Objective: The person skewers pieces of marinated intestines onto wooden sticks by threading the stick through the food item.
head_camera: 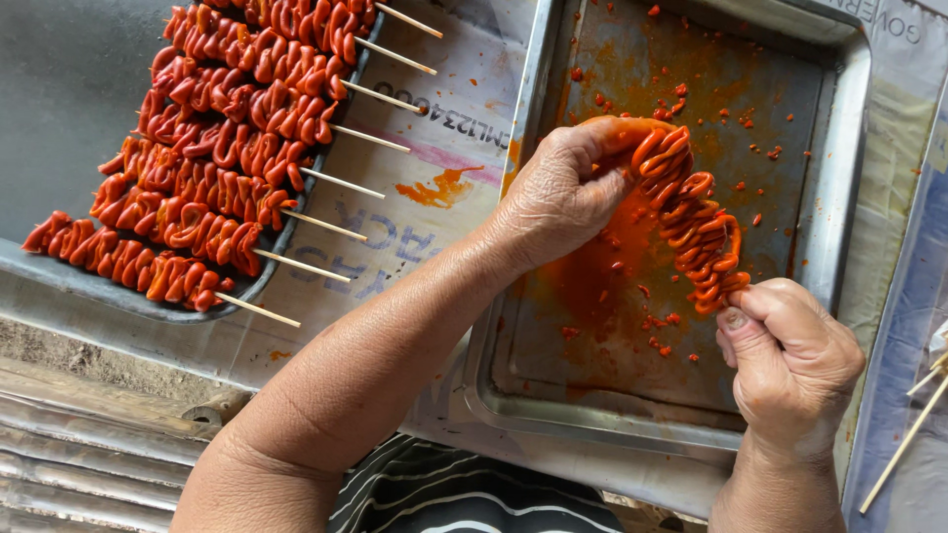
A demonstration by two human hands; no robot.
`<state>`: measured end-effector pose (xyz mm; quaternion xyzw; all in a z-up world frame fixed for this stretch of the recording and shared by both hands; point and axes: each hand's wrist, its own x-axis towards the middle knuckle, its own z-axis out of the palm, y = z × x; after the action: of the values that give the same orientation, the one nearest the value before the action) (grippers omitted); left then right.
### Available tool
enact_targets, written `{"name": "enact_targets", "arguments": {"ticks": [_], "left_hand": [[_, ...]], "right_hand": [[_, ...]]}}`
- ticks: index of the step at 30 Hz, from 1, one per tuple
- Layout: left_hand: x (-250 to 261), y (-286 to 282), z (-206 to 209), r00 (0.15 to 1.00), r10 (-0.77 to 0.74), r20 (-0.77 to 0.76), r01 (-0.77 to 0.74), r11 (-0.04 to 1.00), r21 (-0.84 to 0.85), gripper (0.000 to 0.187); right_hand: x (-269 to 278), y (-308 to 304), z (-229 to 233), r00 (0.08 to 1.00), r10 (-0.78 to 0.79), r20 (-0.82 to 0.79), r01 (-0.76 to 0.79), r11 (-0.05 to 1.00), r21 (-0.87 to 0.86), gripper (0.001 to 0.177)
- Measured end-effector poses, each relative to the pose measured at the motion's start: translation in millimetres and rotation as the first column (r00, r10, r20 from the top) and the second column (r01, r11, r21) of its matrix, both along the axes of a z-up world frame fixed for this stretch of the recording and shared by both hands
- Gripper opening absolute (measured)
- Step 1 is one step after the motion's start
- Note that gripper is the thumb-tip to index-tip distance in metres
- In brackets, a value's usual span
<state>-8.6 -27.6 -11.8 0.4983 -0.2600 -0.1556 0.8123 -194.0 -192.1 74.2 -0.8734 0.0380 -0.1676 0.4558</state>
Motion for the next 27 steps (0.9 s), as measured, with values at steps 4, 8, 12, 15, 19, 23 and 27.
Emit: {"name": "enact_targets", "arguments": {"ticks": [4,8,12,15,19,23,27], "left_hand": [[-1.8,2.7,3.3,0.997,0.028,0.066,-0.028,1.0,0.001,0.027],[-0.7,8.5,15.4,0.985,0.107,0.137,-0.126,0.982,0.138,0.027],[-4.9,15.5,28.1,0.974,0.17,0.151,-0.204,0.946,0.251,0.027],[-9.3,18.1,35.5,0.979,0.171,0.109,-0.197,0.929,0.314,0.023],[-15.2,21.5,42.3,0.97,0.218,0.109,-0.239,0.938,0.252,0.018],[-16.4,19.6,38.9,0.936,0.291,0.2,-0.346,0.866,0.36,0.016],[-17.2,10.8,27.0,0.92,0.355,0.167,-0.392,0.855,0.341,0.017]], "right_hand": [[-1.0,0.6,-0.3,1.0,-0.004,0.012,0.005,0.994,-0.111,0.005],[-0.2,0.1,-0.1,0.999,0.013,0.034,-0.006,0.982,-0.191,0.006],[-0.2,1.5,1.0,0.999,0.017,0.044,-0.003,0.956,-0.294,0.007],[1.7,3.5,3.6,0.999,0.011,0.044,0.005,0.938,-0.345,0.007],[4.0,13.5,6.0,1.0,-0.02,0.014,0.023,0.966,-0.259,0.007],[6.2,21.3,6.5,1.0,-0.029,-0.006,0.027,0.976,-0.215,0.006],[6.7,24.9,5.4,0.999,-0.014,-0.04,0.014,1.0,-0.013,0.004]]}}
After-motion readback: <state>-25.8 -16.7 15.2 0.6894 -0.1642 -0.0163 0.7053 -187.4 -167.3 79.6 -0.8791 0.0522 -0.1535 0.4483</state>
